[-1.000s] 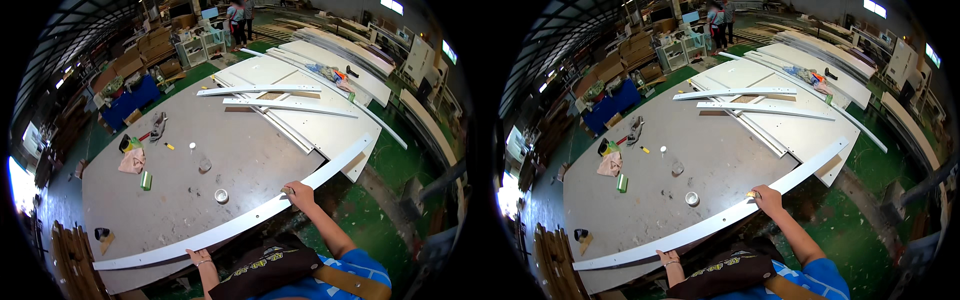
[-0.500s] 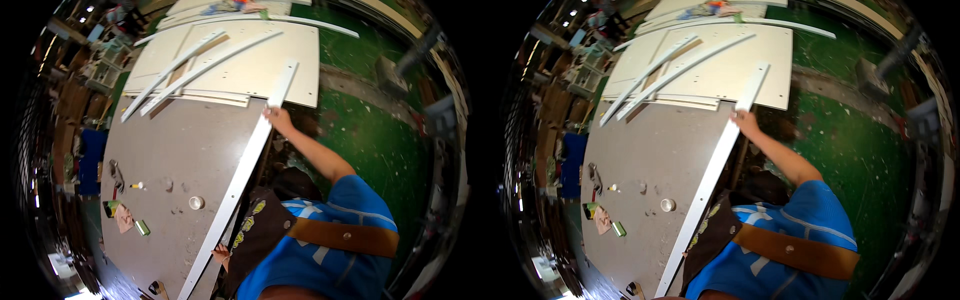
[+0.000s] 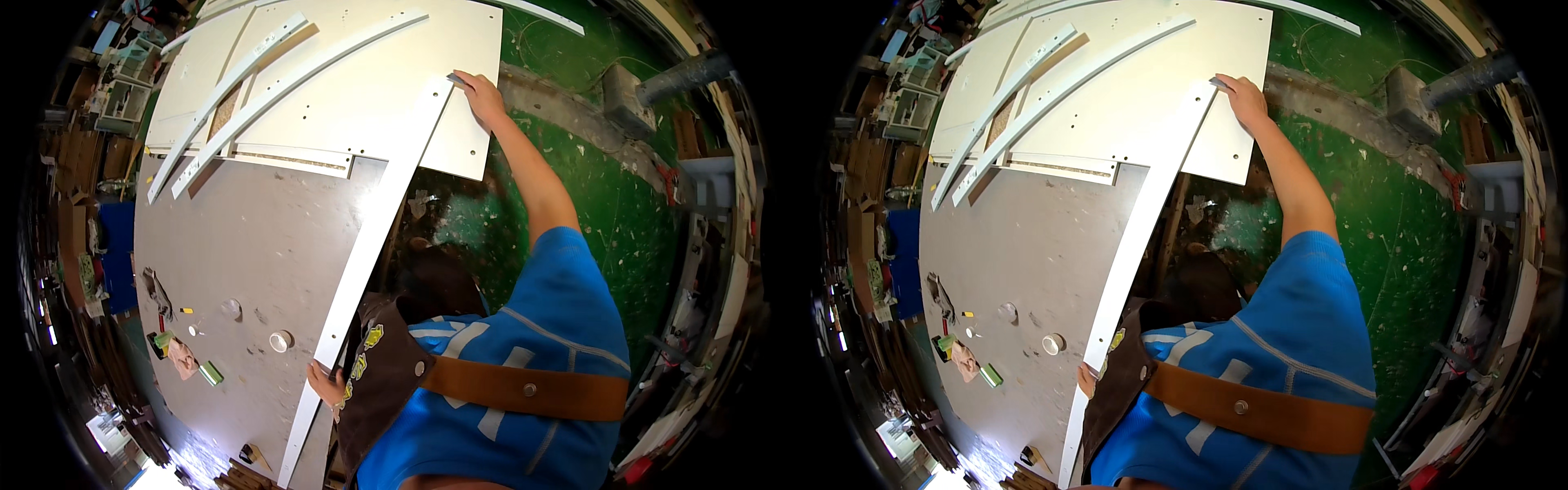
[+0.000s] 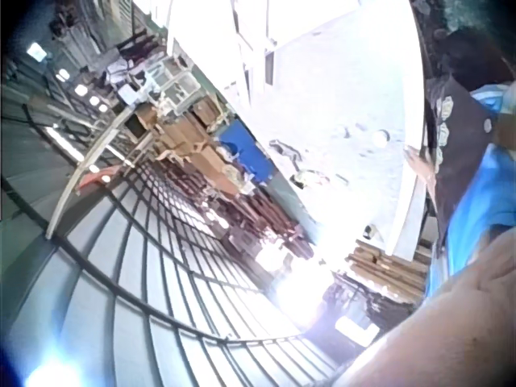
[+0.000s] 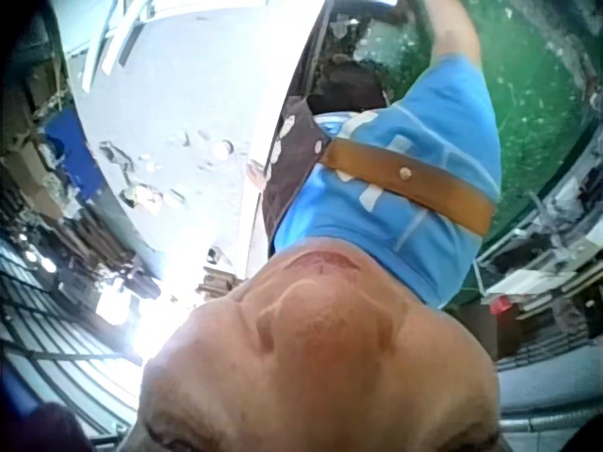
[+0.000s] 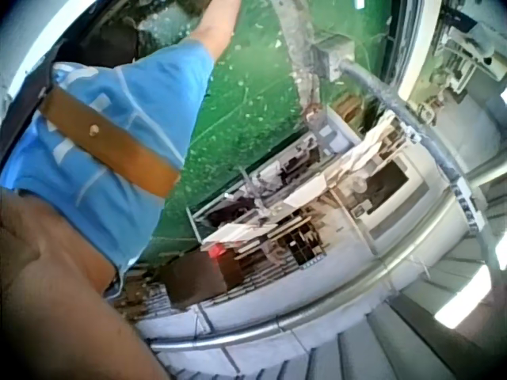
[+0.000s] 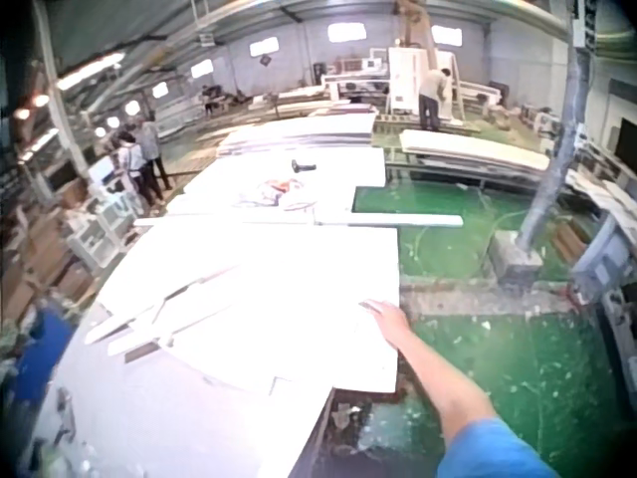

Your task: The person assembles a white wooden furniture frame on a workbench. They use a power drill to fasten long white strips to a larger panel, then apply a white substance from a small container to the edges of the strips using a small tool.

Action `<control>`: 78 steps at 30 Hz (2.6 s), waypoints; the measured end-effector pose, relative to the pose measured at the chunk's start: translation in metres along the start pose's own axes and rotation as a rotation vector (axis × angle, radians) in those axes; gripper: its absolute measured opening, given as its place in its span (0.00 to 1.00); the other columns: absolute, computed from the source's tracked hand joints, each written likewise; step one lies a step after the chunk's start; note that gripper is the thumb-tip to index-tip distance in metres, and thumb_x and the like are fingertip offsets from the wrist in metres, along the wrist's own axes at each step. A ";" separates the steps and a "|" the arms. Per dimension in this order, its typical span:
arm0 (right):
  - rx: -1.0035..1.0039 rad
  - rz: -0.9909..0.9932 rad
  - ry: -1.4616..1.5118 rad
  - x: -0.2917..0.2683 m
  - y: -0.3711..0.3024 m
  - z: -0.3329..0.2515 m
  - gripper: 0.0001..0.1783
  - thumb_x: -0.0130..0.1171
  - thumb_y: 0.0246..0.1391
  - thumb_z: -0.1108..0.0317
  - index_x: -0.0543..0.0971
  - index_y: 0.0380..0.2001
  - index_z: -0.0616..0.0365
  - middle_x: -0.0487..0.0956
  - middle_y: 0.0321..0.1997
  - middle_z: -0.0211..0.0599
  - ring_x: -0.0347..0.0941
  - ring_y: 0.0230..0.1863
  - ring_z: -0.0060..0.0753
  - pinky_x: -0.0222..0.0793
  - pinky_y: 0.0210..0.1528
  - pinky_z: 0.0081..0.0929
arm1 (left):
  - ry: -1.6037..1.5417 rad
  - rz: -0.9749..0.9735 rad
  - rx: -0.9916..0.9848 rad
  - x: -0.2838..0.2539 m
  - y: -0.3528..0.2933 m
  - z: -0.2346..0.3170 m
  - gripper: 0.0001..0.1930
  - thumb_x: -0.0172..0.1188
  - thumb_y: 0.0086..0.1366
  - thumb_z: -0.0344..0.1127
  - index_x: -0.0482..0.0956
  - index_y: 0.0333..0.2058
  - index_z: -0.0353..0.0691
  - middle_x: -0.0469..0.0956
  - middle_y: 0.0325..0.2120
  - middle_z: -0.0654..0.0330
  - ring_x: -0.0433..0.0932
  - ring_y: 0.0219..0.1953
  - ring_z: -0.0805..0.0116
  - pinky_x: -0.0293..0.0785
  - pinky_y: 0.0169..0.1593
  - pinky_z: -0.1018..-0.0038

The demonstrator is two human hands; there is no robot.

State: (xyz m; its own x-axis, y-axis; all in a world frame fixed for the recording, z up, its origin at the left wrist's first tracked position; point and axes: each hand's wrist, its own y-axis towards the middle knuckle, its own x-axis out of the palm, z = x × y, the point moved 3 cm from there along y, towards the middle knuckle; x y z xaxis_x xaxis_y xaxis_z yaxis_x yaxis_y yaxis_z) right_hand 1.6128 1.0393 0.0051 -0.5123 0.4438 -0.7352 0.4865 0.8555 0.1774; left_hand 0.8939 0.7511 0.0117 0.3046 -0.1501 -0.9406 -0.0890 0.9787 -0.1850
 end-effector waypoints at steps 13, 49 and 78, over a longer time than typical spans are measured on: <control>-0.274 -0.016 -0.124 0.020 0.028 0.007 0.18 0.51 0.55 0.71 0.78 0.47 0.36 0.76 0.32 0.38 0.71 0.37 0.42 0.68 0.44 0.36 | -0.124 0.056 -0.241 0.010 0.004 -0.002 0.35 0.67 0.44 0.23 0.69 0.55 0.42 0.66 0.55 0.47 0.64 0.56 0.47 0.62 0.58 0.61; -0.437 -0.095 -0.093 0.144 -0.387 -0.239 0.24 0.51 0.47 0.79 0.81 0.43 0.38 0.75 0.31 0.35 0.68 0.34 0.40 0.63 0.39 0.34 | 0.125 0.063 -0.029 -0.048 -0.100 -0.245 0.35 0.67 0.46 0.35 0.68 0.55 0.41 0.69 0.51 0.49 0.67 0.54 0.49 0.62 0.57 0.60; -0.494 -0.139 -0.014 0.196 -0.580 -0.344 0.19 0.53 0.44 0.78 0.83 0.36 0.39 0.74 0.25 0.33 0.66 0.29 0.37 0.64 0.34 0.35 | 0.329 -0.010 -0.275 -0.098 -0.229 -0.446 0.37 0.65 0.51 0.42 0.62 0.61 0.49 0.60 0.60 0.52 0.58 0.62 0.53 0.54 0.62 0.59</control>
State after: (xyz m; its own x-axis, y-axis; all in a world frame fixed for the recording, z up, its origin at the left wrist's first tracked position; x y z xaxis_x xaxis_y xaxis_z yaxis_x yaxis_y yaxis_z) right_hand 0.9867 0.7218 -0.0175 -0.5374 0.3160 -0.7819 0.0203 0.9317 0.3627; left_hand 0.4612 0.4789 0.0197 -0.0084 -0.2399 -0.9708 -0.3511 0.9097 -0.2218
